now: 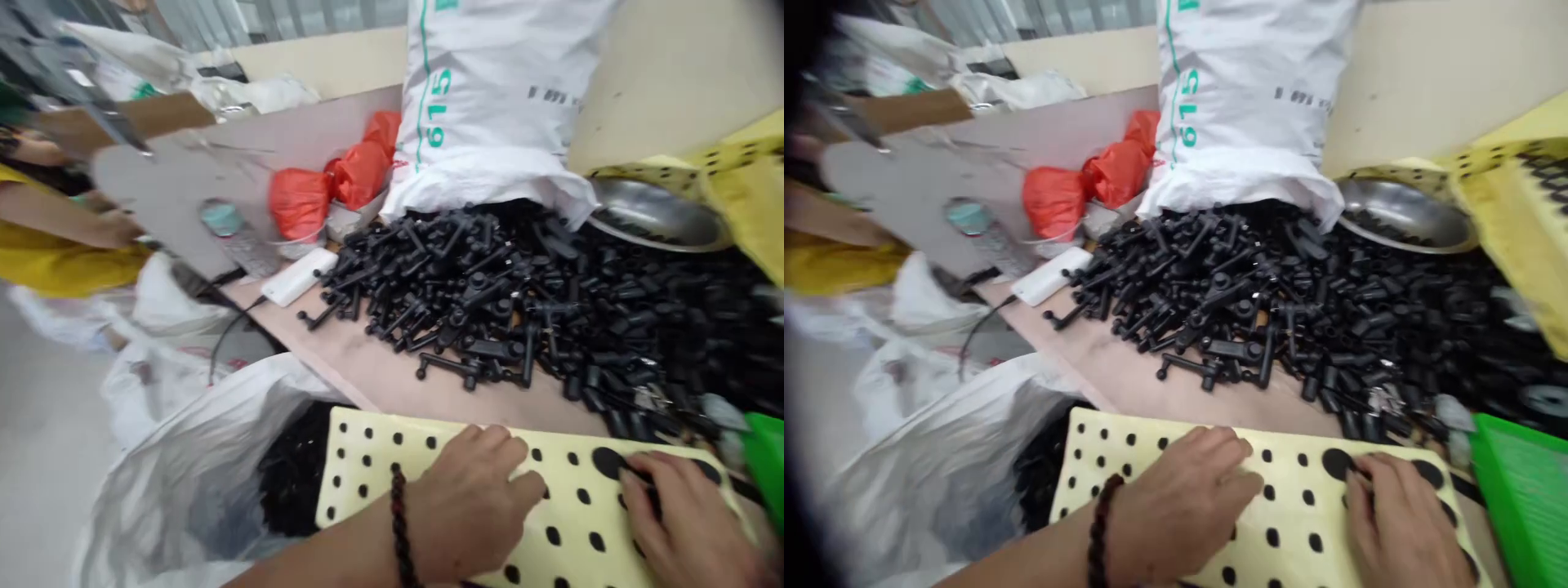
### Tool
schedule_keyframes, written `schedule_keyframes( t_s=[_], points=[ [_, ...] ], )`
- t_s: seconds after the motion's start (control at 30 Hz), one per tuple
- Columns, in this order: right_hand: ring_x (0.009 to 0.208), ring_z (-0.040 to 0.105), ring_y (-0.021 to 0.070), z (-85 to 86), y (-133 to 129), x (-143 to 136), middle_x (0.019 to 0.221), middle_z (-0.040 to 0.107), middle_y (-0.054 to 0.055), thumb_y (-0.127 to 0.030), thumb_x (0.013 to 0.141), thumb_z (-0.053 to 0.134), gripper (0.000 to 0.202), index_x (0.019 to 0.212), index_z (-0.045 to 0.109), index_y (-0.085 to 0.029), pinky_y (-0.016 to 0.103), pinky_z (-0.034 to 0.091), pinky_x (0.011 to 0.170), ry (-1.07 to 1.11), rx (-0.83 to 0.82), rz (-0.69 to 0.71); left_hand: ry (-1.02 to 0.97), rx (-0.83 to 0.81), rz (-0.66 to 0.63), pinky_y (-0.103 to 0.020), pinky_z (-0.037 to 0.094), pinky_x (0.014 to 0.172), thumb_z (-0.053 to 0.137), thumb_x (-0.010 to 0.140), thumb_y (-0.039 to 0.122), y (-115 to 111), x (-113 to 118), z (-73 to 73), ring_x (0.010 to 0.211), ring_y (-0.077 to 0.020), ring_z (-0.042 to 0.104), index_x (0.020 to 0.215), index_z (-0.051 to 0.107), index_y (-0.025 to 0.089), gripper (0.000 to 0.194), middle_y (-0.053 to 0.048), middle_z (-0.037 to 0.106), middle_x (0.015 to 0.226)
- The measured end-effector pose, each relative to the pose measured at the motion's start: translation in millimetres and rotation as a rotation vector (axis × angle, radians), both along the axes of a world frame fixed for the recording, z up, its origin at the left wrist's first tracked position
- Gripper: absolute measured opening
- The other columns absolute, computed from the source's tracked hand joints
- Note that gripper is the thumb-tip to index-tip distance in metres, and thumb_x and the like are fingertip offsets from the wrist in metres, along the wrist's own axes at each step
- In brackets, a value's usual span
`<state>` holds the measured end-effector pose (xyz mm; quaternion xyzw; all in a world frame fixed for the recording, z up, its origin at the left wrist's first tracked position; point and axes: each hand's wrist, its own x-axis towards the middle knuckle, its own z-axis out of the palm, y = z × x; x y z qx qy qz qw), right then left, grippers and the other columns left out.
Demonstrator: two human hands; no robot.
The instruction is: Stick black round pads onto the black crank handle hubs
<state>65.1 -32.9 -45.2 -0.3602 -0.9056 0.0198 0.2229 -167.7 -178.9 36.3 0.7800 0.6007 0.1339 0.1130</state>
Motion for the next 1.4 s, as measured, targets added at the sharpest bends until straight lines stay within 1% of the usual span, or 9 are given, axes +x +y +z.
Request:
schedule_keyframes(
  t_s=[0.1,0.27,0.53,0.87,1.07,1.17,1.23,1.3,1.4],
  points=[
    [0.082,0.054,0.0274,12.7,-12.4,-14.2,0.088,0.057,0.013,-0.023,0.085,0.040,0.016,0.092,0.053,-0.016,0.041,0.045,0.073,-0.042,0.115,-0.008,0.063,0.082,-0.097,-0.035,0.040,0.072,0.046,0.086,0.019,35.4,28.1,-21.7,0.088,-0.0219,0.049,0.089,0.054,0.018,0.008,-0.006,0.055,0.095],
    [0.079,0.054,0.0235,18.6,-13.2,-20.7,0.086,0.056,0.009,-0.015,0.084,0.042,0.010,0.087,0.051,-0.019,0.036,0.045,0.069,-0.012,0.015,-0.102,0.115,0.097,-0.100,-0.036,0.037,0.067,0.049,0.085,0.017,67.1,41.9,-37.4,0.085,-0.0225,0.048,0.097,0.054,0.021,0.013,-0.006,0.055,0.100],
    [0.079,0.055,0.0179,39.6,-12.9,-15.8,0.089,0.054,0.005,-0.012,0.086,0.041,0.012,0.088,0.049,-0.021,0.028,0.046,0.068,0.102,-0.282,-0.108,0.147,0.068,-0.085,-0.036,0.039,0.063,0.050,0.079,0.013,75.1,51.3,-26.9,0.080,-0.0229,0.051,0.104,0.052,0.022,0.027,-0.003,0.056,0.091],
    [0.072,0.051,0.0209,35.2,-8.8,-26.5,0.078,0.051,0.006,-0.010,0.080,0.042,0.014,0.073,0.048,-0.020,0.031,0.043,0.064,-0.038,-0.173,-0.157,0.169,0.086,-0.076,-0.036,0.043,0.062,0.046,0.081,0.014,81.6,56.3,-33.7,0.078,-0.0230,0.052,0.101,0.051,0.021,0.022,-0.003,0.054,0.087],
    [0.070,0.053,0.0167,45.8,-11.8,-25.2,0.073,0.051,0.001,-0.010,0.077,0.044,0.016,0.065,0.043,-0.021,0.027,0.041,0.062,0.169,-0.532,-0.119,0.209,0.084,-0.081,-0.036,0.046,0.060,0.047,0.081,0.012,77.5,63.8,-33.6,0.077,-0.0234,0.053,0.100,0.052,0.019,0.021,-0.005,0.056,0.089],
    [0.081,0.056,0.0189,50.7,-15.0,-22.9,0.080,0.058,0.003,-0.010,0.076,0.047,0.016,0.064,0.046,-0.020,0.031,0.043,0.074,0.278,-0.672,-0.062,0.101,0.062,-0.112,-0.035,0.048,0.062,0.050,0.080,0.013,70.9,53.2,-29.3,0.077,-0.0229,0.054,0.097,0.053,0.022,0.019,-0.004,0.058,0.089],
    [0.089,0.057,0.0216,53.6,-16.7,-21.7,0.087,0.062,0.005,-0.012,0.075,0.049,0.015,0.064,0.051,-0.020,0.035,0.042,0.081,0.287,-0.734,-0.022,0.000,0.108,-0.091,-0.034,0.049,0.066,0.048,0.081,0.011,63.0,32.9,-26.3,0.081,-0.0216,0.055,0.094,0.054,0.022,0.018,-0.005,0.059,0.093],
    [0.094,0.056,0.0238,55.9,-16.9,-20.8,0.091,0.064,0.006,-0.013,0.075,0.052,0.014,0.063,0.053,-0.021,0.038,0.042,0.083,0.289,-0.775,-0.011,-0.026,0.238,0.044,-0.035,0.048,0.074,0.042,0.083,0.010,53.9,4.0,-24.1,0.087,-0.0217,0.055,0.095,0.055,0.020,0.020,-0.008,0.060,0.099],
    [0.095,0.057,0.0251,57.9,-14.3,-20.3,0.091,0.066,0.007,-0.018,0.076,0.055,0.014,0.062,0.054,-0.021,0.039,0.042,0.084,0.331,-0.850,-0.027,0.133,0.399,0.300,-0.041,0.046,0.080,0.039,0.087,0.014,43.4,-39.8,-24.1,0.094,-0.0263,0.053,0.105,0.054,0.014,0.024,-0.013,0.060,0.103]
  ],
)
